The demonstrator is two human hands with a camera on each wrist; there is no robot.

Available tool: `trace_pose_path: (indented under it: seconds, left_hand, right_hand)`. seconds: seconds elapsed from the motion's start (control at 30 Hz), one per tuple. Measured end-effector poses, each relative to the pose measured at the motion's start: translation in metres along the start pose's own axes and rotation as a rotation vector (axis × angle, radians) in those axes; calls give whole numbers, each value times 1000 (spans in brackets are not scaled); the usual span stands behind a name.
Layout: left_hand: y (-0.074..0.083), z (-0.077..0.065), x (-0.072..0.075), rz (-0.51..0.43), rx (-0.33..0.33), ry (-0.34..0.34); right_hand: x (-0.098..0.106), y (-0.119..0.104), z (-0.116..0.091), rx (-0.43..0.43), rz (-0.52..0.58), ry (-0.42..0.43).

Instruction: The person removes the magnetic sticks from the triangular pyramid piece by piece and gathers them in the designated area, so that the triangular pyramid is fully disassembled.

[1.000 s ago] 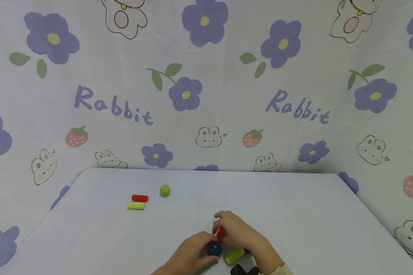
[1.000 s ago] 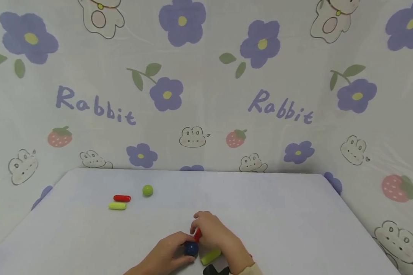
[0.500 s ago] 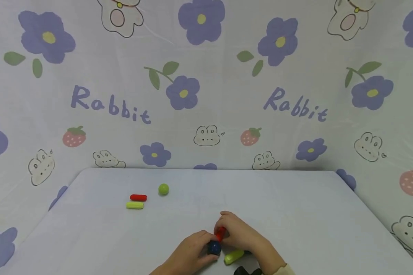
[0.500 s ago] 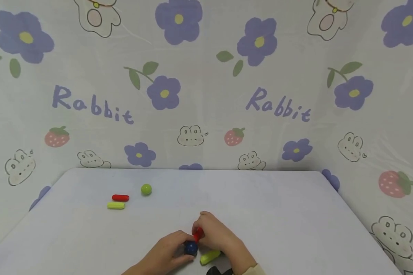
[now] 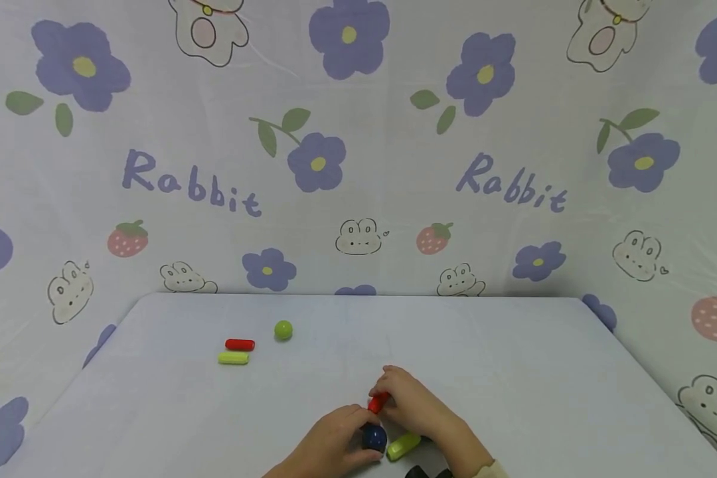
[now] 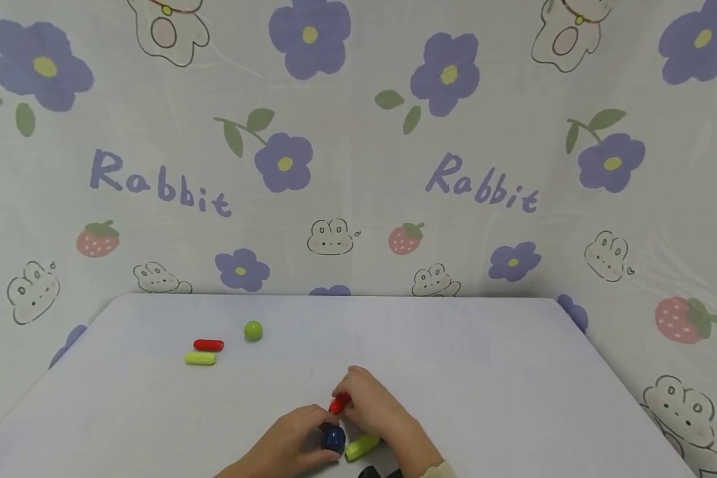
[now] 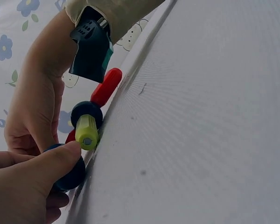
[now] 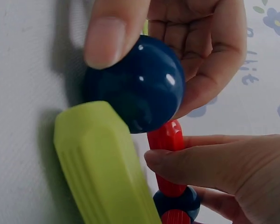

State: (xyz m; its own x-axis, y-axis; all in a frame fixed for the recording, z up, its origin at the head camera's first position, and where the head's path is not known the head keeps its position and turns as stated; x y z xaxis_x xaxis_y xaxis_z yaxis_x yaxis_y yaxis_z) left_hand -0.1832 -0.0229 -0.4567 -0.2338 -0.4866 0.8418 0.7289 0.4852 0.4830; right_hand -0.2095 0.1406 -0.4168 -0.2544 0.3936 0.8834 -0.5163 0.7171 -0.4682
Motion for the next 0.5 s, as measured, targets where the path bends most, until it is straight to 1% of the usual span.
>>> trace_pose_path:
  seconds: [0.2, 0.3, 0.37, 0.5]
  left_hand:
    - [0, 1, 0, -9, 13, -23]
    - [-1, 1, 0, 1, 18, -32]
    - [-1, 2, 0, -3, 29, -42]
    - [-3, 3, 0, -28, 53, -62]
  right_hand:
    - [-2, -4, -1, -73, 11, -19]
    - [-5, -4, 0, -98, -6, -30]
    - [-6, -3, 1, -112, -12, -21]
    - [-7, -1, 1, -144, 18, 4]
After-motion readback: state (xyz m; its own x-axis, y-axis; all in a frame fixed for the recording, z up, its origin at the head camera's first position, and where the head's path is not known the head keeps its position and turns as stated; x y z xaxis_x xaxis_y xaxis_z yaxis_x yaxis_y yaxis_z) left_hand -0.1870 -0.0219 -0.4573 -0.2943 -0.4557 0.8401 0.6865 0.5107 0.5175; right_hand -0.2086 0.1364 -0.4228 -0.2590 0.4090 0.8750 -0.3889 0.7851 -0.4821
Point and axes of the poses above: each hand's wrist, its own z-axis towards the middle knuckle, its own x-axis out of the back of the hand, y = z × x, the point moved 2 cm from there along z, towards the middle knuckle, and after that the axes turned 5 degrees about -y, right-handed, at the moved point
